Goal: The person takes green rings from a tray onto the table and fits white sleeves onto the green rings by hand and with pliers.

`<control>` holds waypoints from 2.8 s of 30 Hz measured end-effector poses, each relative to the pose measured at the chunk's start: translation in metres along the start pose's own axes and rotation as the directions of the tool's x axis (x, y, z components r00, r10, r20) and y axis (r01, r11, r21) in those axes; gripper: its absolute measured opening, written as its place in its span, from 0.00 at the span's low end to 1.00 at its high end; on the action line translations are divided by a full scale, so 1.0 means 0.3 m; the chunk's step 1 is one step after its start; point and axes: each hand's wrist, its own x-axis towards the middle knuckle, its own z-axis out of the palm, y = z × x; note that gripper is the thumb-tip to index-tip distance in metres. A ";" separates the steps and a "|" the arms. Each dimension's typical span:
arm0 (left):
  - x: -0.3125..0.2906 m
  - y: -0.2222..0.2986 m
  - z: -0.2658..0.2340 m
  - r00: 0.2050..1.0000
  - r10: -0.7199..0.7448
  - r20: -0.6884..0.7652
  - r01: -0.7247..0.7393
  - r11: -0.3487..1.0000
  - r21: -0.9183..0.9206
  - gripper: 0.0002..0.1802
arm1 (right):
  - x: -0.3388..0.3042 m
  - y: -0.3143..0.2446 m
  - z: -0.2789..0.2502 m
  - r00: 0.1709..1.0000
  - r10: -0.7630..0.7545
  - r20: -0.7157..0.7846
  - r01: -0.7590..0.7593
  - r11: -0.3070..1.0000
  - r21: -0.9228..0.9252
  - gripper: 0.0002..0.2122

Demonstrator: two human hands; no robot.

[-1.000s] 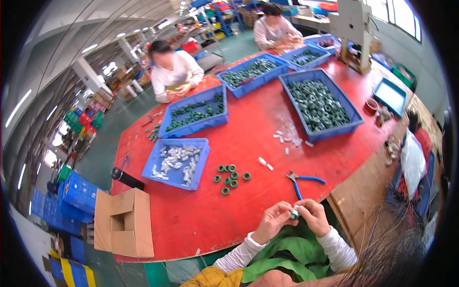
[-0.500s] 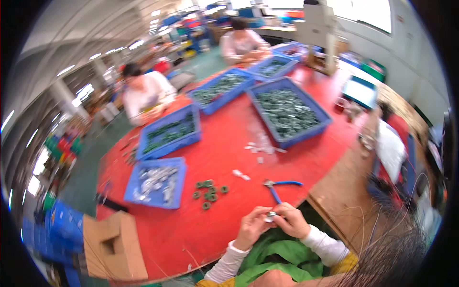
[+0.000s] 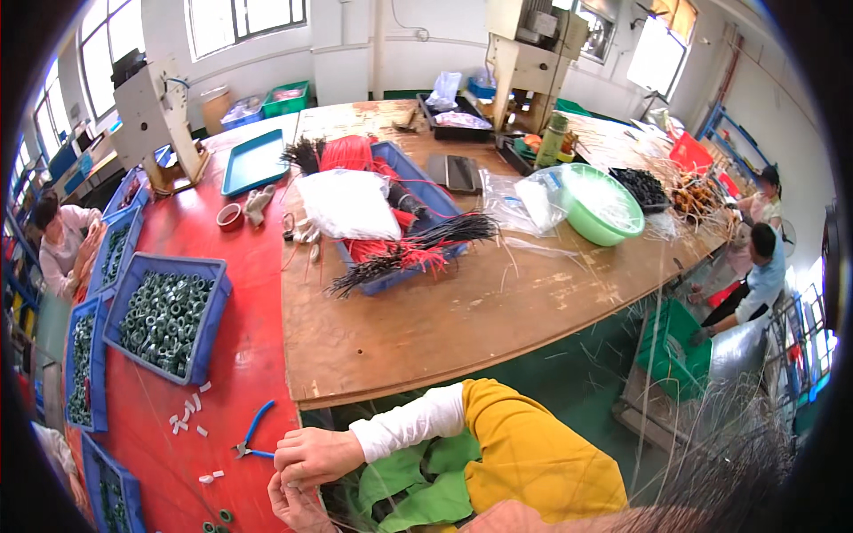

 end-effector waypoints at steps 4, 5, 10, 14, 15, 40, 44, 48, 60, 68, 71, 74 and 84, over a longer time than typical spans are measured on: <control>0.011 -0.014 0.041 0.998 -0.046 0.050 0.049 0.996 -0.070 0.12 | -0.029 0.011 0.008 0.997 -0.062 -0.045 0.060 0.998 -0.026 0.10; 0.012 -0.009 0.047 0.997 -0.050 0.051 0.054 0.995 -0.084 0.12 | -0.032 0.017 0.023 0.992 -0.109 -0.069 0.107 0.994 -0.025 0.10; -0.049 0.092 0.031 0.997 0.002 -0.077 -0.006 0.999 -0.048 0.10 | 0.043 0.004 -0.012 0.979 -0.097 -0.182 0.109 0.993 0.054 0.05; -0.010 0.074 0.059 1.000 0.012 -0.011 -0.013 0.995 -0.096 0.08 | 0.001 0.013 -0.018 0.988 0.100 -0.117 -0.096 0.995 0.037 0.13; -0.011 0.071 0.063 1.000 0.010 -0.003 -0.011 0.977 -0.213 0.08 | -0.005 -0.017 -0.032 0.989 0.122 -0.083 -0.122 0.992 -0.003 0.13; -0.102 0.085 0.058 0.991 0.106 0.078 -0.109 0.993 0.034 0.12 | 0.054 0.055 -0.058 0.994 -0.053 -0.095 0.042 0.993 -0.111 0.14; -0.106 0.097 0.060 0.995 0.036 0.092 -0.031 0.998 -0.059 0.09 | 0.047 0.046 -0.049 0.999 -0.048 -0.025 0.045 0.994 -0.099 0.13; -0.100 0.080 0.051 0.993 0.043 0.113 -0.029 0.993 -0.119 0.09 | 0.005 0.032 -0.040 0.965 0.262 0.018 -0.262 0.962 0.078 0.12; -0.104 0.061 0.040 0.996 0.026 0.081 -0.008 0.975 -0.220 0.08 | -0.068 -0.030 -0.016 0.736 0.601 0.312 -0.614 0.399 0.680 0.15; -0.118 0.058 0.059 0.997 0.019 0.069 0.000 0.965 -0.263 0.08 | -0.070 -0.017 -0.004 0.936 0.331 0.121 -0.352 0.882 0.312 0.15; -0.119 0.050 0.051 0.997 0.052 0.064 -0.034 0.966 -0.256 0.07 | -0.060 -0.031 -0.002 0.931 0.337 0.137 -0.364 0.869 0.335 0.12; -0.118 0.054 0.047 0.995 0.025 0.095 0.001 0.964 -0.267 0.08 | -0.052 -0.055 -0.001 0.891 0.433 0.132 -0.447 0.794 0.413 0.10; -0.105 0.105 0.018 0.992 -0.026 0.120 0.036 0.996 -0.080 0.12 | -0.031 -0.015 -0.023 0.898 0.411 0.158 -0.440 0.811 0.387 0.12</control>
